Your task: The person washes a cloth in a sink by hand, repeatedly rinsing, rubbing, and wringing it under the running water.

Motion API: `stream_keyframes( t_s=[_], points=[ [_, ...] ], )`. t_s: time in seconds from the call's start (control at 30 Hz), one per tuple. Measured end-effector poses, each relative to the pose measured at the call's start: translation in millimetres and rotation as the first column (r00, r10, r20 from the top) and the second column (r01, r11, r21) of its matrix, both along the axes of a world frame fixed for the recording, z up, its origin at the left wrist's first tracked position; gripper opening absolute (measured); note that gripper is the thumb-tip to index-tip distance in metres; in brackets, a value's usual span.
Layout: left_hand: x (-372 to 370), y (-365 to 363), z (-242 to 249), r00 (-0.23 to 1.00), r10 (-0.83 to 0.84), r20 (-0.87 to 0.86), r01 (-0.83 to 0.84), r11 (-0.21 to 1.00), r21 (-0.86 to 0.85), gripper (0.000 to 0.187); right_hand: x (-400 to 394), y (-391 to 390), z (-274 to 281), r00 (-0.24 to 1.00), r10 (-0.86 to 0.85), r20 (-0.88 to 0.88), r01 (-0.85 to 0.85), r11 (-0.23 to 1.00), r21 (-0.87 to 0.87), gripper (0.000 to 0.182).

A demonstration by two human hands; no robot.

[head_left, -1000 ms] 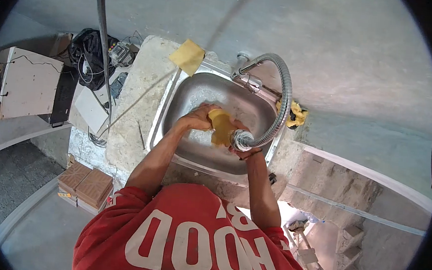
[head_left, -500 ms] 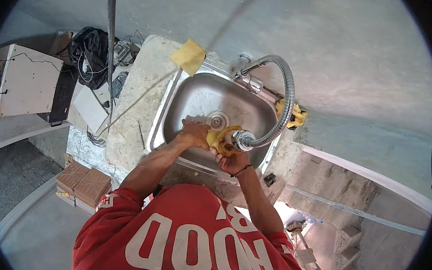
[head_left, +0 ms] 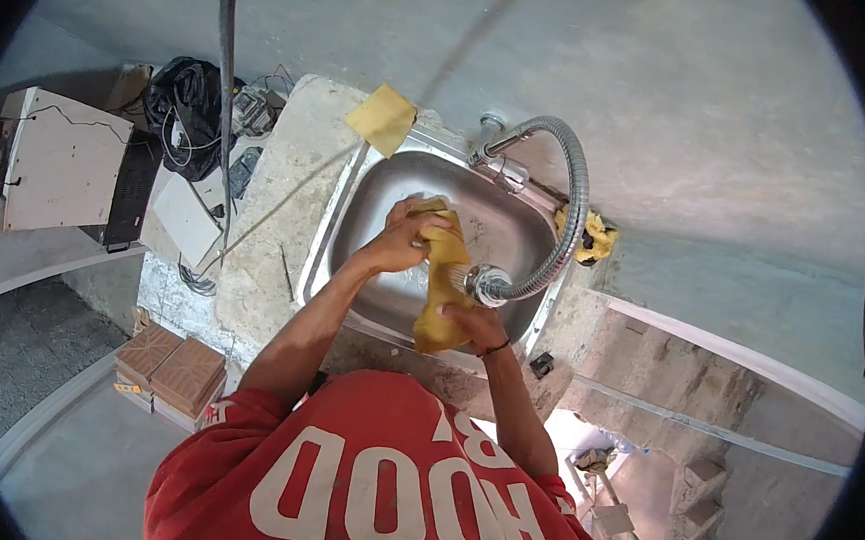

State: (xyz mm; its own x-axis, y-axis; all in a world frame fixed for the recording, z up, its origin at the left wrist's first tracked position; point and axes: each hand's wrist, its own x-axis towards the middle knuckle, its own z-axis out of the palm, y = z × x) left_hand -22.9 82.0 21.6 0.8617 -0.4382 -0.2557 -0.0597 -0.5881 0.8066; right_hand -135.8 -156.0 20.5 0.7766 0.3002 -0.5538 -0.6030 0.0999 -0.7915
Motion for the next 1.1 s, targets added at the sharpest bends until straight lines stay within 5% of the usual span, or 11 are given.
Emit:
stream_keyframes(
  t_s=[0.07, 0.13, 0.2, 0.4, 0.5, 0.6, 0.67, 0.8, 0.87, 0.9, 1.1],
  points=[
    [14.3, 4.2, -5.4, 0.628, 0.042, -0.777, -0.507, 0.78, -0.367, 0.062, 4.2, 7.3, 21.2, 0.968, 0.026, 0.251, 0.026, 0.979, -0.201, 0.068],
    [5.9, -27.1, 5.8, 0.413, 0.195, -0.89, -0.756, 0.618, -0.215, 0.052, 5.2, 26.5, 62.4, 0.736, 0.657, 0.163, -0.115, 0.359, -0.926, 0.068],
    [9.5, -52.0, -4.4, 0.275, 0.324, -0.905, -0.934, 0.315, -0.171, 0.047, -8.7, 29.8, 53.6, 0.72, 0.618, 0.315, 0.0, 0.454, -0.891, 0.058],
    [1.5, -73.0, -45.7, 0.348, -0.136, -0.927, -0.913, 0.173, -0.369, 0.042, -9.5, -1.3, 7.1, 0.766, 0.542, 0.345, -0.007, 0.544, -0.839, 0.07],
    [-13.9, -73.0, -27.3, 0.584, -0.266, -0.767, -0.802, -0.043, -0.596, 0.062, 0.9, -9.8, 13.8, 0.774, 0.453, 0.442, -0.003, 0.701, -0.714, 0.068],
    [-21.9, -72.1, -23.8, 0.748, -0.286, -0.6, -0.619, 0.027, -0.785, 0.066, 0.3, -22.7, 9.0, 0.749, 0.516, 0.416, -0.104, 0.711, -0.695, 0.067],
    [-18.9, -69.1, -29.9, 0.814, -0.33, -0.479, -0.506, 0.005, -0.863, 0.067, -3.2, -24.9, -0.5, 0.692, 0.643, 0.327, 0.008, 0.447, -0.895, 0.065],
    [-19.6, -47.8, -15.1, 0.856, -0.349, -0.381, -0.286, 0.293, -0.912, 0.091, 8.4, -24.8, -15.3, 0.811, 0.422, 0.405, 0.033, 0.657, -0.753, 0.064],
    [-28.1, -33.0, 26.5, 0.931, -0.233, -0.281, -0.125, 0.519, -0.845, 0.099, 9.0, -37.5, -56.2, 0.547, 0.693, 0.469, 0.197, 0.438, -0.877, 0.066],
    [-33.0, -29.8, 27.3, 0.936, -0.207, -0.284, -0.134, 0.538, -0.832, 0.12, 8.0, -33.8, -69.1, 0.718, 0.517, 0.466, 0.108, 0.579, -0.808, 0.068],
    [-46.0, 25.8, 46.4, 0.836, -0.218, -0.504, -0.116, 0.827, -0.55, 0.103, 41.1, -8.3, -37.5, 0.597, 0.625, 0.502, 0.123, 0.548, -0.828, 0.061]
  ],
)
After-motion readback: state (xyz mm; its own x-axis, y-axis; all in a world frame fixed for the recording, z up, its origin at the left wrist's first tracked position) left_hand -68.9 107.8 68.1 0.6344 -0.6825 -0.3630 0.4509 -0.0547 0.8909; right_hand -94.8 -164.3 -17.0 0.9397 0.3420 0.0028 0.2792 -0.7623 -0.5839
